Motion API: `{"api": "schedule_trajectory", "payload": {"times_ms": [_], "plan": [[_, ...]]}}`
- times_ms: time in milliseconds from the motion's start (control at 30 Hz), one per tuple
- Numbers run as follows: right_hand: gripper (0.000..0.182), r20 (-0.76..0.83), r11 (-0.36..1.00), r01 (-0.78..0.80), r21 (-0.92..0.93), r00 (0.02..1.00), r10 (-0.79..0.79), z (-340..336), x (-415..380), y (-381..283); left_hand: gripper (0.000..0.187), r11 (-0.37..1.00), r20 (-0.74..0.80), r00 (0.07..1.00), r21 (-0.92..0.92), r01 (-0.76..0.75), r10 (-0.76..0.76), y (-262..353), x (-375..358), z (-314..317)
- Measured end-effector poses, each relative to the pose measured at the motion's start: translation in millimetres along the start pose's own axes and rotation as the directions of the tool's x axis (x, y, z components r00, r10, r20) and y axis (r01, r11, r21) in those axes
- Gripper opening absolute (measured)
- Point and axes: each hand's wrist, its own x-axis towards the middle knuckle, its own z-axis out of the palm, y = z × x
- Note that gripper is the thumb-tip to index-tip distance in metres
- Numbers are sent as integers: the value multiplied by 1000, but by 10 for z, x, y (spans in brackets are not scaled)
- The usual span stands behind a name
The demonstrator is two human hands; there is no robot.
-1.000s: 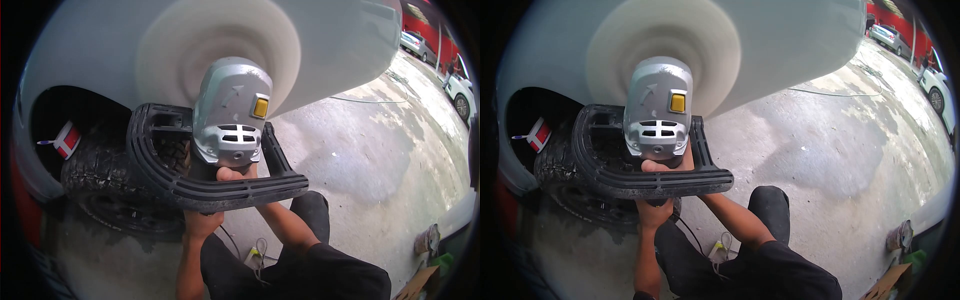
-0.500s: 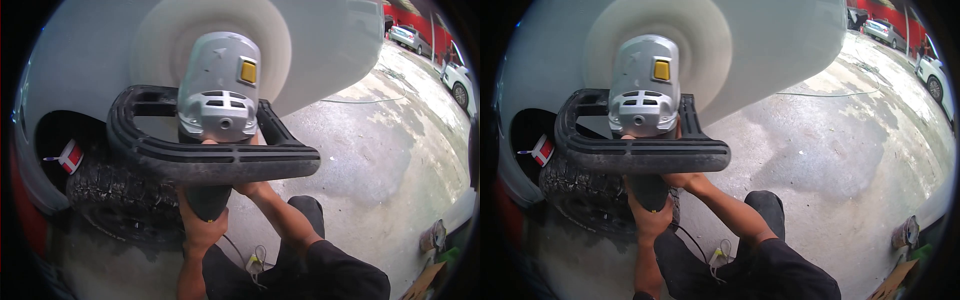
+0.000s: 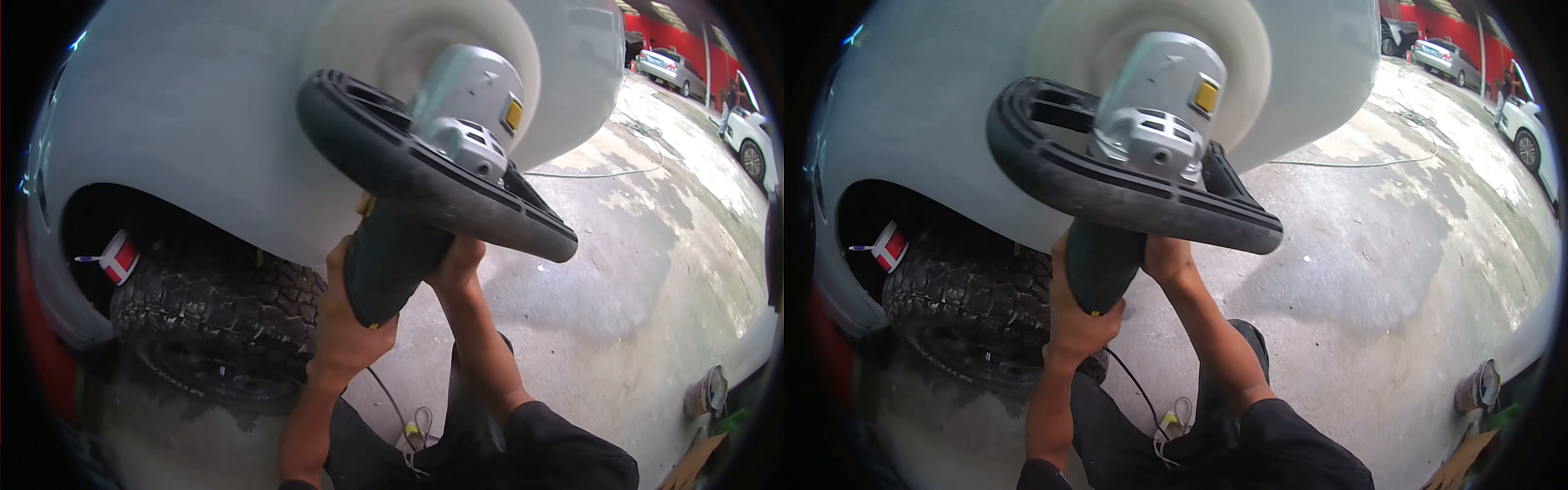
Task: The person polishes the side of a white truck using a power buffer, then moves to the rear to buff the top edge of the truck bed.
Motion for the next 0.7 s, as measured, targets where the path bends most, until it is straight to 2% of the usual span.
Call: {"api": "schedule_trajectory", "payload": {"times_ms": [100, 133, 233, 300, 400, 467, 567, 633, 700], "plan": [[87, 18, 979, -10, 206, 1000, 6, 179, -59, -294, 93, 998, 87, 995, 17, 54, -56, 14, -51, 28], [86, 28, 972, -6, 237, 1000, -1, 192, -79, -302, 93, 998, 98, 993, 25, 56, -59, 38, -52, 14], [73, 34, 966, -22, 258, 999, 14, 276, -59, -239, 92, 997, 89, 995, 71, 30, -36, 133, -47, -116], [57, 31, 988, -40, 151, 999, 36, 377, 78, -181, 92, 986, 11, 998, 151, -71, 70, 148, -6, -223], [33, -2, 996, -32, -89, 999, 32, 714, 451, -274, 93, 955, -98, 980, 262, -141, 171, 123, 98, -404], [33, 3, 989, 34, -146, 999, -34, 1064, 682, -507, 93, 946, -161, 969, 296, -132, 185, 88, 175, -510], [35, 29, 978, 121, -170, 993, -118, 1188, 836, -580, 91, 956, -198, 968, 278, -96, 154, 86, 265, -563], [37, 12, 976, 137, -168, 990, -137, 1133, 831, -588, 89, 965, -165, 978, 245, -88, 131, 170, 298, -549], [41, -19, 981, 120, -152, 992, -124, 887, 718, -544, 88, 973, -84, 984, 181, -142, 159, 204, 302, -427]]}}
